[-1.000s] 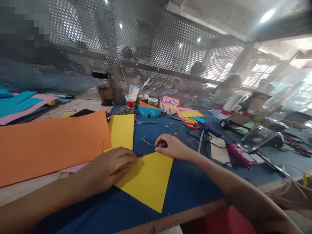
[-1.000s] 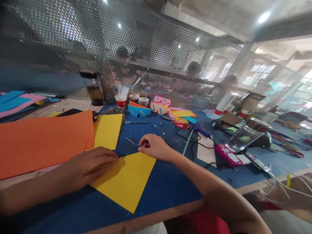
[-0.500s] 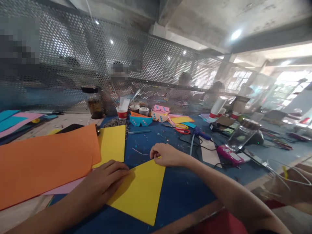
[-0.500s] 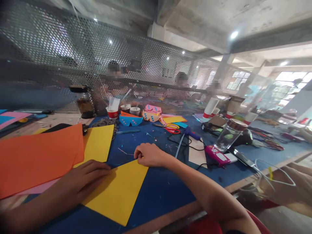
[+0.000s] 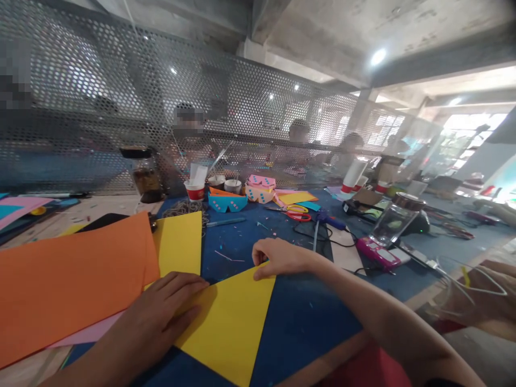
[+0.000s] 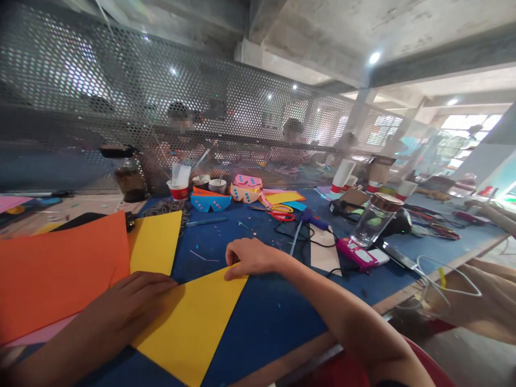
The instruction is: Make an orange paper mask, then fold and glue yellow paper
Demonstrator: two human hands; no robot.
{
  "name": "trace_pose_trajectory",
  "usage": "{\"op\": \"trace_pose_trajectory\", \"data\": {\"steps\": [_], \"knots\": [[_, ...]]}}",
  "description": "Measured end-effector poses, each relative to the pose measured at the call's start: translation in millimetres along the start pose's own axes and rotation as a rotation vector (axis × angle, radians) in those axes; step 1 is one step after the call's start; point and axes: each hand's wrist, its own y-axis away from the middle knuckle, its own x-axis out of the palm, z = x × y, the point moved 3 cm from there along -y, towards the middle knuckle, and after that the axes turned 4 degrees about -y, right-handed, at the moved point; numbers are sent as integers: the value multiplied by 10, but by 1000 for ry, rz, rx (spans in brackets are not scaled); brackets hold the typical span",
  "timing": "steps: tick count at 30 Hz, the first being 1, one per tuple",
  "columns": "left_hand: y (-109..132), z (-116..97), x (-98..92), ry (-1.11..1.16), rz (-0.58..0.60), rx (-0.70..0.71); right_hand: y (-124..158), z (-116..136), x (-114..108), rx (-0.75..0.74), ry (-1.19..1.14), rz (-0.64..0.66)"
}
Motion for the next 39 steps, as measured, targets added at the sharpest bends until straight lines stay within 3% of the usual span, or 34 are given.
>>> {"op": "trace_pose_trajectory", "data": {"steps": [4, 10, 12, 18, 25, 30, 35, 39], "knots": [[-8, 20, -26, 80, 3, -66, 6, 41, -12, 51, -178, 13], [-75, 11, -115, 252, 35, -245, 6, 104, -126, -53, -242, -131], [-93, 1, -141, 314, 68, -327, 1, 73, -157, -62, -255, -158], [-91, 16, -230, 420, 15, -493, -46, -125, -236, -56, -373, -237], [-90, -251, -395, 487, -31, -845, -92, -246, -343, -52, -378, -452], [-97, -192, -445, 456, -147, -728, -45, -140, -394, -117, -336, -527], [-66, -41, -548, 332, -275, -591, 84, 4, -481, -175, -266, -686], [17, 90, -618, 360, -411, -593, 181, 117, -517, -231, -244, -769]]}}
